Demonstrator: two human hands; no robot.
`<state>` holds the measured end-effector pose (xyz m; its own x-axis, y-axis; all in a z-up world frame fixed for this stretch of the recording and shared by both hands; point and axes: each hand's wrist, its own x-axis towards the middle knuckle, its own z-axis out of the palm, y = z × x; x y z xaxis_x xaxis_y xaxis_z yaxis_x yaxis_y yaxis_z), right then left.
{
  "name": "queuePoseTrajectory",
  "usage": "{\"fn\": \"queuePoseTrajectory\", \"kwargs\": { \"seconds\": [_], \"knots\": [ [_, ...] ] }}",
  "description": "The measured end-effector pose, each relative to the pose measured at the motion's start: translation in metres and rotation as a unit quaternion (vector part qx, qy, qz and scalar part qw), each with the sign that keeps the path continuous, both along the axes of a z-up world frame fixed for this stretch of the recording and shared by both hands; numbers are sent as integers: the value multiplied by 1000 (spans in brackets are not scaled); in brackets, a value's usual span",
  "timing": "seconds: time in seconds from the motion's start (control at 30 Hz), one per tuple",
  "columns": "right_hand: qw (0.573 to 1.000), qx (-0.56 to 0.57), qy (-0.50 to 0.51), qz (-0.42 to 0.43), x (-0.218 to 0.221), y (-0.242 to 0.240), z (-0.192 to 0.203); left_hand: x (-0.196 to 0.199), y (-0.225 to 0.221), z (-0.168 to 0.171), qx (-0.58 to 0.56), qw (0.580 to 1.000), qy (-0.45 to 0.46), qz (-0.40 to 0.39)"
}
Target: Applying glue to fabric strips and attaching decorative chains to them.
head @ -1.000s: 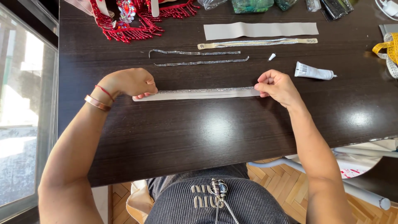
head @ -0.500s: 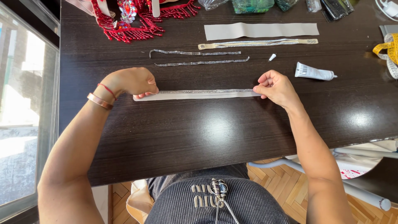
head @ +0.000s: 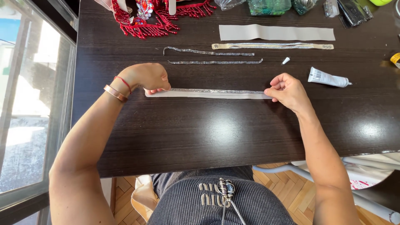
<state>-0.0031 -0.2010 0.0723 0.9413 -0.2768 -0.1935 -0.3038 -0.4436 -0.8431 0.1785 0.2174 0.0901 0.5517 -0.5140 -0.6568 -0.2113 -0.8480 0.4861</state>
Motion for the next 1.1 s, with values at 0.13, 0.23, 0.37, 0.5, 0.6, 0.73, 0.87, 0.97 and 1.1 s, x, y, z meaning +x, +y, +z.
{"fn": "queuePoseTrajectory", "kwargs": {
  "seconds": [0.13, 0.23, 0.37, 0.5, 0.6, 0.73, 0.87, 0.97, 1.1],
  "knots": [
    [1000, 4, 0, -5, 0, 2, 2, -1, -2, 1, -3, 1000, 4, 14],
    [1000, 0, 4, -4, 0, 1, 0, 1, -3, -2, 5, 1000, -4, 6],
    [1000, -8, 9, -4, 0, 3, 3, 4, -4, -11, 22, 1000, -17, -10],
    [1000, -24, 11, 0, 1, 6, 8, 1, -7, -3, 40, 998, -30, -24],
    [1000, -23, 17, -5, 0, 5, 7, 3, -6, -5, 38, 999, -30, -18],
    [999, -29, 14, -9, 3, -4, -6, 2, -5, 2, 32, 999, -29, -18],
    [1000, -23, 12, -11, 3, -5, -5, 0, -3, 5, 14, 1000, -14, 15],
    [999, -25, 16, -13, 1, -4, -2, -1, -1, 3, 12, 999, -10, 28],
    [1000, -19, 21, -9, 0, 2, 8, 1, 3, -5, -9, 998, -4, 58]
  ]
}}
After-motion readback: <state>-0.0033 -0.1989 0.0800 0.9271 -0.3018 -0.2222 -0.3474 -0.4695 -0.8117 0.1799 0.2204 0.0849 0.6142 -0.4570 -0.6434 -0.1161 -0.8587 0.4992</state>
